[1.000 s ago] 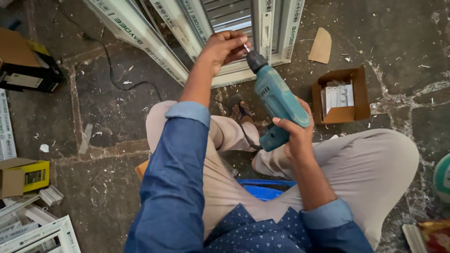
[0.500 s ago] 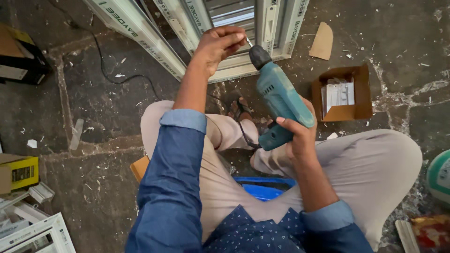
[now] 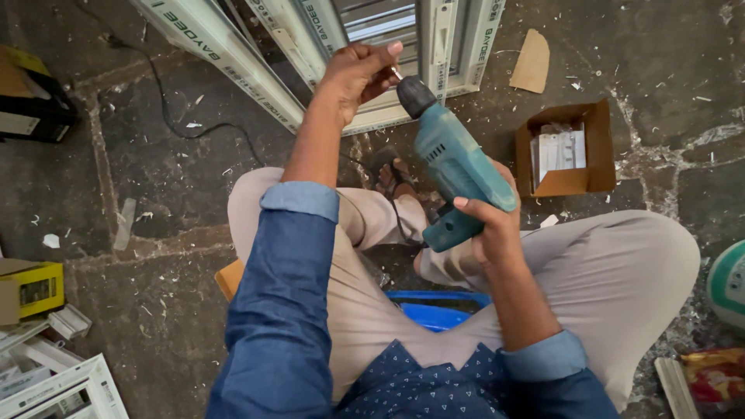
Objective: The person sits on a low stool on the workshop floor and uses a corded power drill to drive screws into white uPVC window frame profiles, attaching hardware components to the frames. They pick screws from a cardboard box, position brackets on the frame, and drill them in at multiple locations, steadying the frame with the other hand.
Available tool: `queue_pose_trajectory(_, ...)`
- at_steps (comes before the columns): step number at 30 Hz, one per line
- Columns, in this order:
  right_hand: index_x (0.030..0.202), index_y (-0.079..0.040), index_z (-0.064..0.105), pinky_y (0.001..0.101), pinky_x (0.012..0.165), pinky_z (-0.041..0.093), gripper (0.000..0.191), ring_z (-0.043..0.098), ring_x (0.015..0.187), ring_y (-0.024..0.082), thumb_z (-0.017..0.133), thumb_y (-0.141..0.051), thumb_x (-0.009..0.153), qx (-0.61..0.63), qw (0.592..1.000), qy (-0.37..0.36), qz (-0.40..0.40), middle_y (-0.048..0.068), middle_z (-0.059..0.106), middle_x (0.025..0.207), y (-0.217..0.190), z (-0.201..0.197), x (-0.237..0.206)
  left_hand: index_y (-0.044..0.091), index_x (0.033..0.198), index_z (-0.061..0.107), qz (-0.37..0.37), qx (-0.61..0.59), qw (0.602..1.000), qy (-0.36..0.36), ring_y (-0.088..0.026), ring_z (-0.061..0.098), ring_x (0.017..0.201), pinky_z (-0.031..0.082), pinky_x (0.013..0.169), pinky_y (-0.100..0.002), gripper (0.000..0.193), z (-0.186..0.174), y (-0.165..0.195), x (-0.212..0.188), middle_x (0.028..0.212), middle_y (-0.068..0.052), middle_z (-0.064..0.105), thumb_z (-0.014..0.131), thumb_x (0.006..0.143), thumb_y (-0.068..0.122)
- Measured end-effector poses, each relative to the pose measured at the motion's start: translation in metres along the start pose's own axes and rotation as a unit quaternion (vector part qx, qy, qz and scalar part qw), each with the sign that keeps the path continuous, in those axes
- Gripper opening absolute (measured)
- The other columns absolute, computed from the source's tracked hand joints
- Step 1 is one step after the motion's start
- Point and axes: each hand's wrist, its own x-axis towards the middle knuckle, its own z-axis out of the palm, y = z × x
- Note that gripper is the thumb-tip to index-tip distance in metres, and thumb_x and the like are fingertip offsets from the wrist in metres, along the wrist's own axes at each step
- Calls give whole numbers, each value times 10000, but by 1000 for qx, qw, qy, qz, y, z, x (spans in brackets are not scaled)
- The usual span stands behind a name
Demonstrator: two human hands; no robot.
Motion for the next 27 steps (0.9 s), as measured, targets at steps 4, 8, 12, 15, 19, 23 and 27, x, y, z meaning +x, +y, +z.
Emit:
queue_pose_trajectory(4, 1391, -17, 538, 344, 1060, 475, 770, 601, 1191, 240, 740, -39, 648, -15, 1000, 23, 5, 96, 621, 1266, 5, 0, 0, 64, 856, 720, 10, -13, 1000, 15, -77, 670, 640, 590, 596, -203, 313, 16, -14, 9, 782, -28, 742, 903, 782, 307)
queue_pose_trajectory(8, 1392, -6, 547, 348, 1061, 480, 751, 601, 1191, 233, 741, -33, 667, -22, 999, 28, -7, 94, 617, 1272, 5, 2, 1, 69, 857, 710, 26, -55, 997, 52, -74, 667, 622, 584, 560, -203, 312, 23, -19, 12, 788, -40, 756, 878, 807, 327)
queue_pose_trajectory(12, 1390, -3, 545, 350, 1069, 480, 753, 607, 1195, 231, 743, -21, 664, -2, 1000, 19, -12, 97, 623, 1268, 4, 3, 1, 71, 874, 726, 44, -19, 997, 62, -78, 672, 604, 598, 551, -213, 323, 23, -15, 8, 779, -44, 770, 859, 816, 360)
queue_pose_trajectory(15, 1384, -4, 544, 348, 1073, 478, 750, 612, 1196, 230, 748, -17, 663, -12, 1000, 16, -13, 96, 625, 1265, 3, 2, 1, 70, 906, 744, 35, -14, 998, 49, -63, 660, 614, 582, 567, -199, 349, 24, -11, 5, 786, -33, 761, 835, 837, 400)
queue_pose_trajectory(19, 1379, -3, 547, 344, 1080, 475, 743, 616, 1204, 230, 742, -18, 662, -26, 999, 23, -11, 97, 629, 1267, 3, 1, 0, 80, 937, 738, 19, -5, 999, 41, -54, 674, 638, 587, 589, -196, 361, 24, -8, 4, 796, -23, 762, 825, 836, 416)
queue_pose_trajectory(23, 1378, 6, 553, 350, 1083, 475, 728, 610, 1204, 237, 735, -17, 673, -6, 1000, 24, -14, 102, 625, 1269, 3, 3, -1, 85, 933, 723, 6, 12, 999, 44, -64, 696, 646, 605, 594, -205, 363, 24, -8, 6, 805, -21, 774, 809, 840, 424)
queue_pose_trajectory(27, 1377, 1, 548, 351, 1083, 469, 730, 604, 1202, 237, 733, -15, 671, -8, 1000, 26, -14, 102, 617, 1268, 1, 3, -1, 74, 898, 721, 24, 30, 999, 21, -85, 712, 663, 622, 609, -231, 359, 23, -10, 8, 802, -28, 767, 827, 843, 412)
